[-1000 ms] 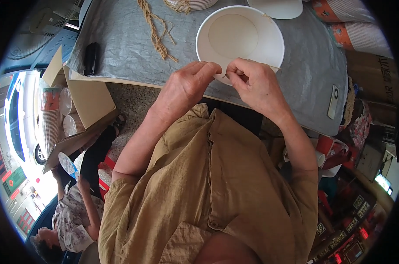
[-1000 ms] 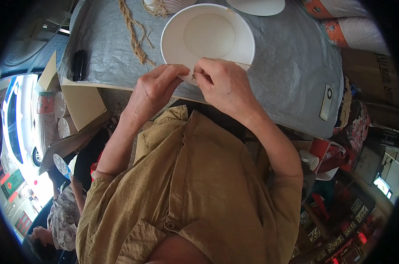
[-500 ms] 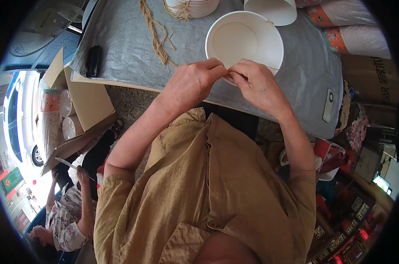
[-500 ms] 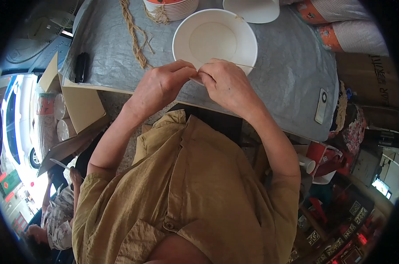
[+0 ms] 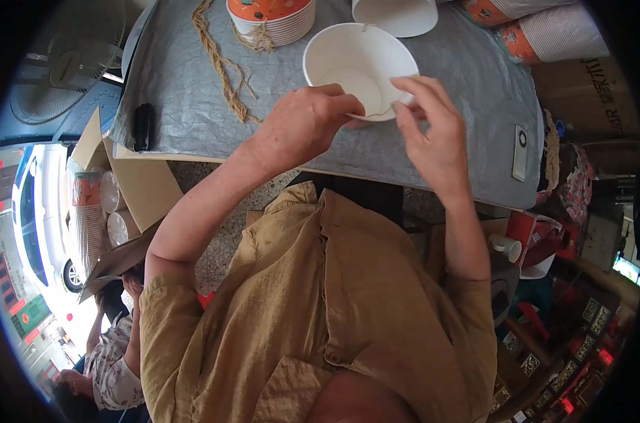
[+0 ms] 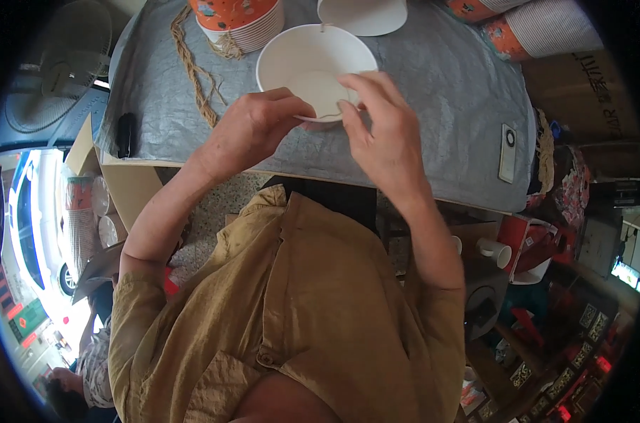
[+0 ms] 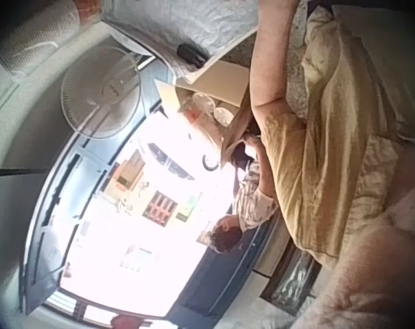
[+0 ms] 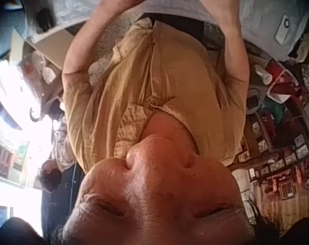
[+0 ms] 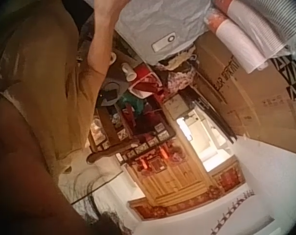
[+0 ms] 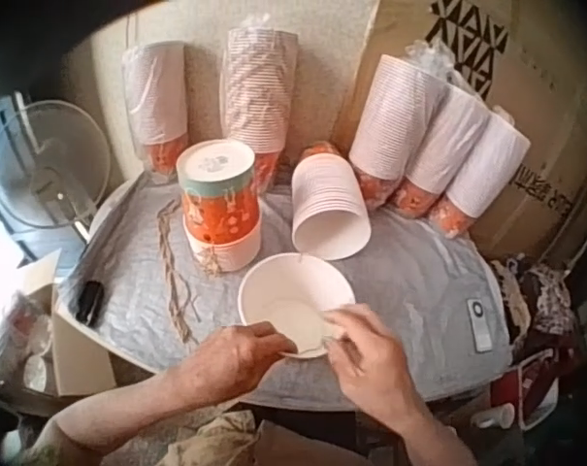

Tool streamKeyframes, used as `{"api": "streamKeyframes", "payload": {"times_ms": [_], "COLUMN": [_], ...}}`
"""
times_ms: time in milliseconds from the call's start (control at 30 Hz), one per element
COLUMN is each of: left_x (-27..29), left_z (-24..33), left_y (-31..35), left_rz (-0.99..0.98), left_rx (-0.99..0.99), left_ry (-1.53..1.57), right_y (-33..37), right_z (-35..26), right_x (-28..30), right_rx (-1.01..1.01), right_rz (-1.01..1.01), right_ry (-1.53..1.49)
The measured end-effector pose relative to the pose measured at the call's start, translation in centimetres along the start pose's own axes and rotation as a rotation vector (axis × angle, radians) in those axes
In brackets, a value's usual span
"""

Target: Attaching string loops to paper cups in a packaging workshop.

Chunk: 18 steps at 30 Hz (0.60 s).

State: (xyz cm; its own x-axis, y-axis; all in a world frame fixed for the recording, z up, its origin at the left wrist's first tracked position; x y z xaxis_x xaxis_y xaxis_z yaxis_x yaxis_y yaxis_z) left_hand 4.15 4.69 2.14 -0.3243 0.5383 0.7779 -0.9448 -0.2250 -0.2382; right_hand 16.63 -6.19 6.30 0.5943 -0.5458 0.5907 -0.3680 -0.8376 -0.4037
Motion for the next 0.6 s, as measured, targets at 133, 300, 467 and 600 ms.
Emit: {"api": "streamKeyframes", "payload": {"times_ms": [133, 300, 467, 600], "left_x": [0.1, -1.4, -2.1, -1.8], "left_z": [0.7, 1.1, 1.3, 0.4], "left_y": [-0.7, -0.9, -0.9, -0.6], "left_rz": [0.061, 0.028, -0.026, -0.087], "left_rx": [0.034, 0.071, 0.100, 0.108], "left_ry": [0.126, 0.205, 0.255, 0.277], "right_y": [5.2, 9.1, 10.4, 10.2], "right_z": [3.9, 7.0, 8.6, 7.5], "right_x": [-1.0, -8.0, -9.6, -6.1], "right_rx": [-0.282, -0.788, -0.752, -0.557], "right_rz": [0.038, 0.010, 0.133, 0.167], "right_ry": [-0.288, -1.071, -1.237, -0.701]}}
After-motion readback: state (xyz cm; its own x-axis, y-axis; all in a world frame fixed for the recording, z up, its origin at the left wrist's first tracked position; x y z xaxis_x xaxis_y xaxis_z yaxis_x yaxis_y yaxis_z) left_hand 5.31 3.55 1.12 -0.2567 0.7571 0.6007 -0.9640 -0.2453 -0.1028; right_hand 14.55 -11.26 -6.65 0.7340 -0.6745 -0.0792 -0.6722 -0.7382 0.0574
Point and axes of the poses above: each hand's wrist, its own y-axis away from the middle knuckle, its own x-axis out of the back of the hand, z = x × y, the point moved 7 cm from there along -y, towards the middle knuckle, and after that the axes turned 4 degrees about -z, right-handed, at the moved point
